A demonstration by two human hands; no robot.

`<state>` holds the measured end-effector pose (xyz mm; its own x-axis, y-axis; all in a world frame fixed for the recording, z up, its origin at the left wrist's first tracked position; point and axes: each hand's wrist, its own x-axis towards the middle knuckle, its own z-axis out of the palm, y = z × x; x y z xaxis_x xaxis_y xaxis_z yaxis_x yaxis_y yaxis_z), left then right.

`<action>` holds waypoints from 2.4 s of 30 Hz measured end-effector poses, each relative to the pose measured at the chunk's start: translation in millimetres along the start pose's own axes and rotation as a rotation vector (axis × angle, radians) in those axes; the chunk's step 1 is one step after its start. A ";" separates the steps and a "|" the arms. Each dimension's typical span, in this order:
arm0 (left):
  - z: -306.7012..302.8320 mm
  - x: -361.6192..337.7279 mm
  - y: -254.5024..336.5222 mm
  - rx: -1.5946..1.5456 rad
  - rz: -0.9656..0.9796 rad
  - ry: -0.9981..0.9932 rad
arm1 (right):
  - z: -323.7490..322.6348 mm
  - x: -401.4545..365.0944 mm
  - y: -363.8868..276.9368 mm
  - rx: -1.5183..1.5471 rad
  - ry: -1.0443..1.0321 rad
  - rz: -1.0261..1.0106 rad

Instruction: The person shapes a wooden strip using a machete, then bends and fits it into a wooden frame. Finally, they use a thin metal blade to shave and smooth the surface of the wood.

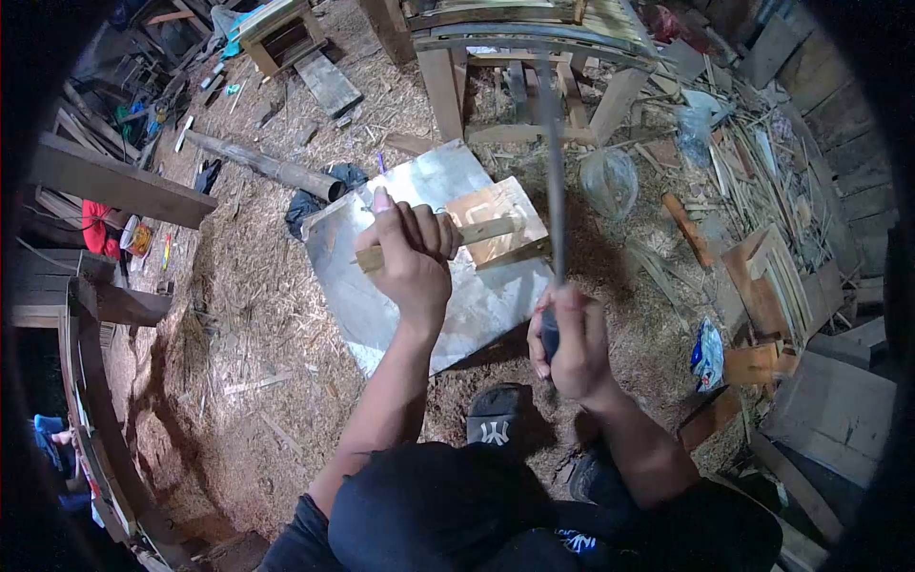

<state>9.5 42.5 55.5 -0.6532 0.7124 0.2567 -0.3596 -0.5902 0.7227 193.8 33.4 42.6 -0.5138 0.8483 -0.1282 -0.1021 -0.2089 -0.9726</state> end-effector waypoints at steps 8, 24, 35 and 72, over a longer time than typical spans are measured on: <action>7.1 1.3 -0.6 0.026 0.004 0.027 | -18.8 16.4 13.9 0.114 -0.037 0.761; 29.9 -0.2 2.2 0.250 0.100 -0.044 | -111.1 57.5 -13.9 -0.624 -0.147 0.184; 12.4 -1.4 19.2 0.243 0.077 0.034 | -109.4 152.1 72.6 0.037 -0.319 0.256; 4.4 -19.0 22.9 0.222 0.153 -0.074 | -115.2 101.5 6.4 -0.042 -0.656 0.204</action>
<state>16.5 17.1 70.0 -0.6350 0.6522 0.4140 -0.1005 -0.6011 0.7928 239.1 174.2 1.1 -0.9300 0.3211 -0.1787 0.0779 -0.3028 -0.9499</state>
